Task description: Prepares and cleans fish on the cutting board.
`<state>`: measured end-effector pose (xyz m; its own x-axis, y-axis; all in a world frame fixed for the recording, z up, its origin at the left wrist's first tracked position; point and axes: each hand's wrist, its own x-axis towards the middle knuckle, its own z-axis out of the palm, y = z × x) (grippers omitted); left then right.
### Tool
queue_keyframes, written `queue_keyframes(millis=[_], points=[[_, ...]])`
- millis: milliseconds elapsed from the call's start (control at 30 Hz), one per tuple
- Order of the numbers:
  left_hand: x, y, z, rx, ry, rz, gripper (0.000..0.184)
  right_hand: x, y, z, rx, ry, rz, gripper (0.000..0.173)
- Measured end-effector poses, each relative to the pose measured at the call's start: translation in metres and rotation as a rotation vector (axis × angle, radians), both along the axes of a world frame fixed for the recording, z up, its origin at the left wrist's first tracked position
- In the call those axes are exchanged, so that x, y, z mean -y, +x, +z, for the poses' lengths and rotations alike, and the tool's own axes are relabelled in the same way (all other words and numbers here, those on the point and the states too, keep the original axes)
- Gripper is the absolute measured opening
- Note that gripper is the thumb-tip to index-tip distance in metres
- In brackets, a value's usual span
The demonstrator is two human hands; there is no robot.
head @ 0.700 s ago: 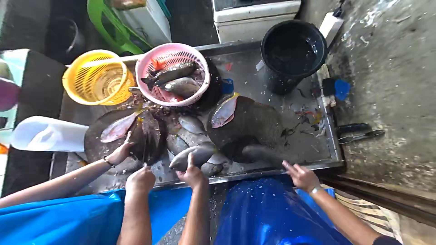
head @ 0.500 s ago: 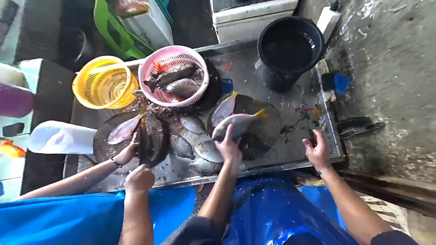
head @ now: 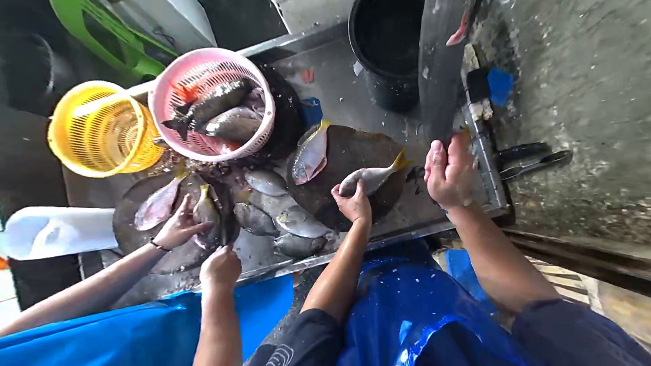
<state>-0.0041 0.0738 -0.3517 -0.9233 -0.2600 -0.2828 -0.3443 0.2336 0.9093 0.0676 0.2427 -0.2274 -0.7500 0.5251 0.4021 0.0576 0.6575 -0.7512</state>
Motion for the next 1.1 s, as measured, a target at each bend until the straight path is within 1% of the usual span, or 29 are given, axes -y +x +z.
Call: queue_keyframes(millis=[33, 67, 100, 133, 167, 200, 300, 367, 400, 433, 467, 533, 567, 600, 700, 767, 833, 867, 900, 933, 1000, 1033, 1100], points=[[-0.001, -0.002, -0.001, 0.004, -0.031, 0.001, 0.064, 0.005, 0.006, -0.017, 0.130, 0.013, -0.022, 0.032], [-0.002, -0.006, 0.000, 0.008, -0.070, 0.001, 0.066, 0.010, 0.015, -0.040, 0.338, 0.002, -0.031, 0.034], [-0.004, -0.010, 0.001, 0.010, -0.106, -0.004, 0.067, 0.013, 0.027, -0.066, 0.595, -0.068, -0.012, 0.036], [-0.006, -0.013, 0.003, 0.004, -0.146, -0.022, 0.069, 0.015, 0.039, -0.088, 0.775, -0.145, 0.005, 0.039], [-0.010, -0.020, 0.005, -0.004, -0.186, -0.064, 0.071, 0.015, 0.048, -0.099, 0.886, -0.185, 0.011, 0.038], [-0.016, -0.032, 0.007, -0.015, -0.216, -0.127, 0.073, 0.012, 0.053, -0.098, 0.925, -0.198, 0.015, 0.036], [-0.024, -0.069, 0.007, -0.028, -0.310, -0.456, 0.078, 0.011, 0.076, -0.080, 0.909, -0.298, 0.013, 0.032], [-0.030, -0.089, 0.012, -0.037, -0.355, -0.657, 0.075, 0.007, 0.079, -0.072, 0.951, -0.483, 0.047, 0.034], [-0.030, -0.091, 0.013, -0.041, -0.364, -0.725, 0.073, 0.006, 0.079, -0.069, 0.990, -0.634, 0.082, 0.035], [-0.026, -0.088, 0.014, -0.050, -0.370, -0.770, 0.072, 0.007, 0.077, -0.068, 1.039, -0.759, 0.124, 0.035], [-0.020, -0.082, 0.014, -0.053, -0.372, -0.784, 0.072, 0.009, 0.076, -0.068, 1.092, -0.784, 0.171, 0.036], [-0.005, -0.067, 0.012, -0.072, -0.365, -0.754, 0.072, 0.014, 0.075, -0.068, 1.166, -0.568, 0.249, 0.043], [0.002, -0.060, 0.010, -0.081, -0.371, -0.725, 0.072, 0.017, 0.076, -0.068, 1.171, -0.472, 0.272, 0.042], [0.007, -0.052, 0.008, -0.089, -0.378, -0.690, 0.071, 0.022, 0.077, -0.070, 1.166, -0.393, 0.283, 0.036], [0.017, -0.039, 0.007, -0.107, -0.406, -0.613, 0.070, 0.034, 0.073, -0.072, 1.114, -0.298, 0.262, 0.028], [0.019, -0.035, 0.008, -0.081, -0.430, -0.579, 0.072, 0.040, 0.067, -0.062, 0.979, -0.249, 0.207, 0.028], [0.019, -0.034, 0.010, -0.027, -0.434, -0.552, 0.074, 0.048, 0.062, -0.048, 0.726, -0.147, 0.147, 0.028], [0.020, -0.033, 0.009, -0.017, -0.434, -0.540, 0.075, 0.053, 0.062, -0.047, 0.617, -0.102, 0.120, 0.028], [0.019, -0.032, 0.008, -0.014, -0.429, -0.528, 0.075, 0.058, 0.064, -0.051, 0.582, -0.075, 0.106, 0.029], [0.019, -0.032, 0.007, -0.010, -0.426, -0.520, 0.076, 0.063, 0.067, -0.061, 0.647, -0.077, 0.108, 0.031], [0.019, -0.032, 0.008, 0.011, -0.432, -0.517, 0.077, 0.067, 0.071, -0.080, 1.001, -0.192, 0.176, 0.034], [0.019, -0.032, 0.010, 0.033, -0.441, -0.519, 0.077, 0.066, 0.072, -0.085, 1.094, -0.227, 0.201, 0.035], [0.022, -0.034, 0.017, 0.103, -0.457, -0.534, 0.075, 0.060, 0.071, -0.082, 1.104, -0.244, 0.218, 0.032]])
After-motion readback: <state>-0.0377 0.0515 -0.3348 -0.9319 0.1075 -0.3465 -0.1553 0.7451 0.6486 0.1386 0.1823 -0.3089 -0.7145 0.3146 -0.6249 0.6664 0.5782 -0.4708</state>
